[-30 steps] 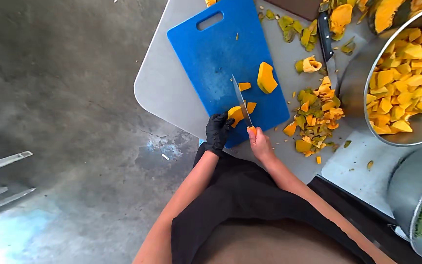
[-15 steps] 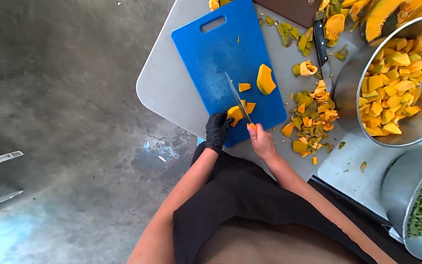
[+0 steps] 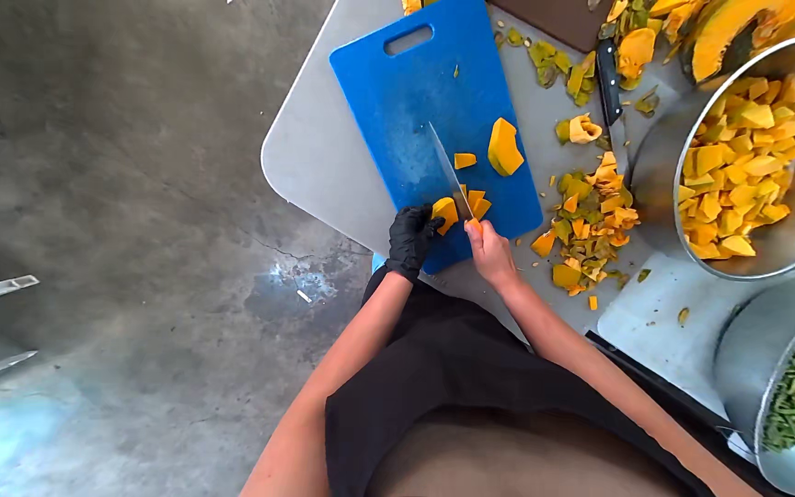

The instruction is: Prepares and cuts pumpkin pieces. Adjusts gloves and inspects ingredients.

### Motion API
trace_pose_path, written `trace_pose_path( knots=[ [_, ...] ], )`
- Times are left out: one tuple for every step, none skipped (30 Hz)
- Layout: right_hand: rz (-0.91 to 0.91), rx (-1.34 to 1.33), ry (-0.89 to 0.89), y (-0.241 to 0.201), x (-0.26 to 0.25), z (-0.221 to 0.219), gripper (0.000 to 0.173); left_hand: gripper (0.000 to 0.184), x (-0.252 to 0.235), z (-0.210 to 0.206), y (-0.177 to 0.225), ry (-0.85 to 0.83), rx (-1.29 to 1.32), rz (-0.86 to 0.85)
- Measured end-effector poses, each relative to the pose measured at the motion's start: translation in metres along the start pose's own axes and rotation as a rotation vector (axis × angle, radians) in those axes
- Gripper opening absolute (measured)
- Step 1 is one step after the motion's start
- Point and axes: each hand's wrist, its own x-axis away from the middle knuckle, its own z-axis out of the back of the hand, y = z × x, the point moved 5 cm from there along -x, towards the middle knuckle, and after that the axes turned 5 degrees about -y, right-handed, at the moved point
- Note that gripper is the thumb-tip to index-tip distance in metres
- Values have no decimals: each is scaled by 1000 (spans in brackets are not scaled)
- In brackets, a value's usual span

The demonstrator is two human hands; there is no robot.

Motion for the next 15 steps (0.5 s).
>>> trace_pose_path(
  knots=[
    [16, 3, 10, 0, 8, 1, 46, 30, 0, 0, -1, 2, 18, 8],
    [14, 14, 5, 1, 15, 2, 45, 31, 2, 1, -2, 3, 25, 17],
    [-4, 25, -8, 1, 21, 1, 45, 32, 3, 1, -4, 5, 32, 23],
    [-26, 39, -22, 1, 24, 0, 45, 33, 5, 0, -6, 9, 33, 25],
    [-38, 54, -30, 3, 27, -1, 45, 33, 6, -1, -7, 10, 28, 28],
    [-48, 69, -42, 4, 27, -2, 45, 33, 6, -2, -7, 9, 16, 30],
    [-58, 79, -57, 4, 27, -3, 45, 32, 6, -3, -7, 11, 7, 27],
    [-71, 85, -72, 4, 26, -4, 45, 31, 6, -3, -7, 20, 3, 20],
    [-93, 83, -90, 4, 24, -7, 45, 30, 6, -4, -6, 34, 4, 11],
    [-116, 69, -97, 5, 20, -12, 45, 29, 7, -4, -6, 48, 6, 6],
    [-134, 56, -93, 5, 14, -17, 45, 28, 6, -4, -7, 53, 7, 7],
    [-146, 47, -82, 4, 4, -21, 46, 28, 4, -4, -7, 54, 6, 5],
    [-149, 47, -70, 1, -7, -23, 47, 28, 3, -4, -7, 52, -2, 2],
    [-134, 62, -60, -3, -16, -22, 50, 28, 3, -4, -7, 43, -17, 6],
    [-111, 83, -61, -8, -22, -20, 52, 28, 3, -3, -6, 34, -29, 16]
  ],
)
